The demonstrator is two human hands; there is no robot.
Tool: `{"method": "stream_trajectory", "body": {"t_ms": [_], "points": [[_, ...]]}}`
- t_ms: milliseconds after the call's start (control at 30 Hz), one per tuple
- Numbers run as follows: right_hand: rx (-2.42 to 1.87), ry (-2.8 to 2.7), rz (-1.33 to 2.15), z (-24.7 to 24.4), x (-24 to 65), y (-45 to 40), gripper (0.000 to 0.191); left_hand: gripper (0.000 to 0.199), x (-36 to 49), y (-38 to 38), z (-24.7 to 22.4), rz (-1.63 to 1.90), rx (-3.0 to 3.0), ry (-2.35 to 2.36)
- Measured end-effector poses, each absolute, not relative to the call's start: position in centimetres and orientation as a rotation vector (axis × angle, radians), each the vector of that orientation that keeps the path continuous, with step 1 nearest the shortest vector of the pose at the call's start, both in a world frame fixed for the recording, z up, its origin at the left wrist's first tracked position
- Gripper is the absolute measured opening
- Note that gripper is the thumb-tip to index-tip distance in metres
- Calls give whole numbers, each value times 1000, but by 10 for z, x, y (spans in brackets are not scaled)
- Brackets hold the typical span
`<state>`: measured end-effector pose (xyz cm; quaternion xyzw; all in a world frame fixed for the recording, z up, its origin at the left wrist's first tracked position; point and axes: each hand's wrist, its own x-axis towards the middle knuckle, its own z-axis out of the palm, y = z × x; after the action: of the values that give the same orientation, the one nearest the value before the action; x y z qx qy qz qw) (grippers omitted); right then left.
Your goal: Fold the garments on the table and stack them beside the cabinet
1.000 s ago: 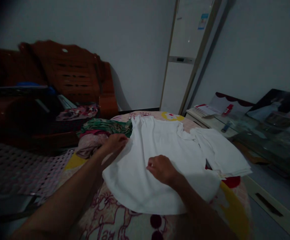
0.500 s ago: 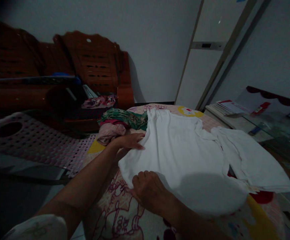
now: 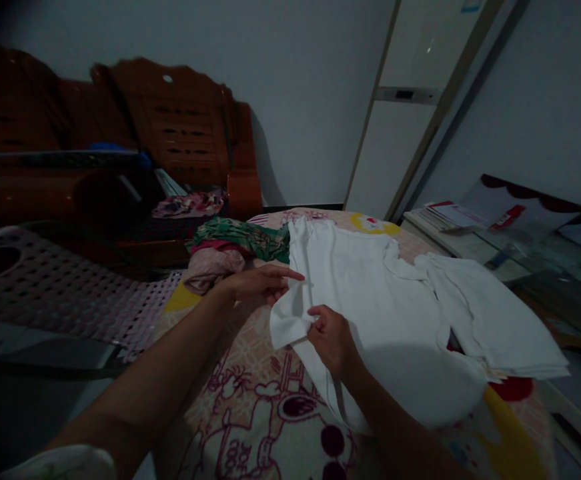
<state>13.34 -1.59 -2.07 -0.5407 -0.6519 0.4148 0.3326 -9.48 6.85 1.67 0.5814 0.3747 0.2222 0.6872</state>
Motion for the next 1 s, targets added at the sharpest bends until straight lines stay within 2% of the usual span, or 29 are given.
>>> {"method": "stream_trajectory", "body": {"t_ms": [100, 167, 267, 367, 433, 500, 600, 700, 800, 1000], "points": [[-1380, -2069, 753, -12, 128, -31, 54, 39, -88, 71, 10, 473, 1286, 838], [-1372, -2287, 494, -8, 119, -42, 59, 34, -85, 72, 7, 452, 1295, 870], [-1426, -2476, 188, -8, 107, -51, 59, 31, -81, 70, 8, 434, 1306, 904], [-1404, -2508, -73, -11, 102, -48, 51, 30, -77, 67, 12, 433, 1325, 901], [-1331, -2490, -186, -13, 103, -42, 44, 30, -76, 65, 13, 446, 1336, 890], [-1271, -2482, -224, -15, 107, -37, 47, 31, -76, 65, 13, 446, 1319, 865], [-1272, -2477, -194, -15, 111, -34, 62, 36, -76, 67, 10, 411, 1238, 797], [-1314, -2425, -83, -13, 110, -34, 66, 40, -75, 68, 7, 419, 1159, 752], [-1265, -2232, 263, -13, 112, -29, 57, 42, -73, 67, 6, 464, 1100, 728], [-1262, -1485, 965, -22, 127, -9, 35, 52, -68, 61, 11, 581, 1060, 527]]}}
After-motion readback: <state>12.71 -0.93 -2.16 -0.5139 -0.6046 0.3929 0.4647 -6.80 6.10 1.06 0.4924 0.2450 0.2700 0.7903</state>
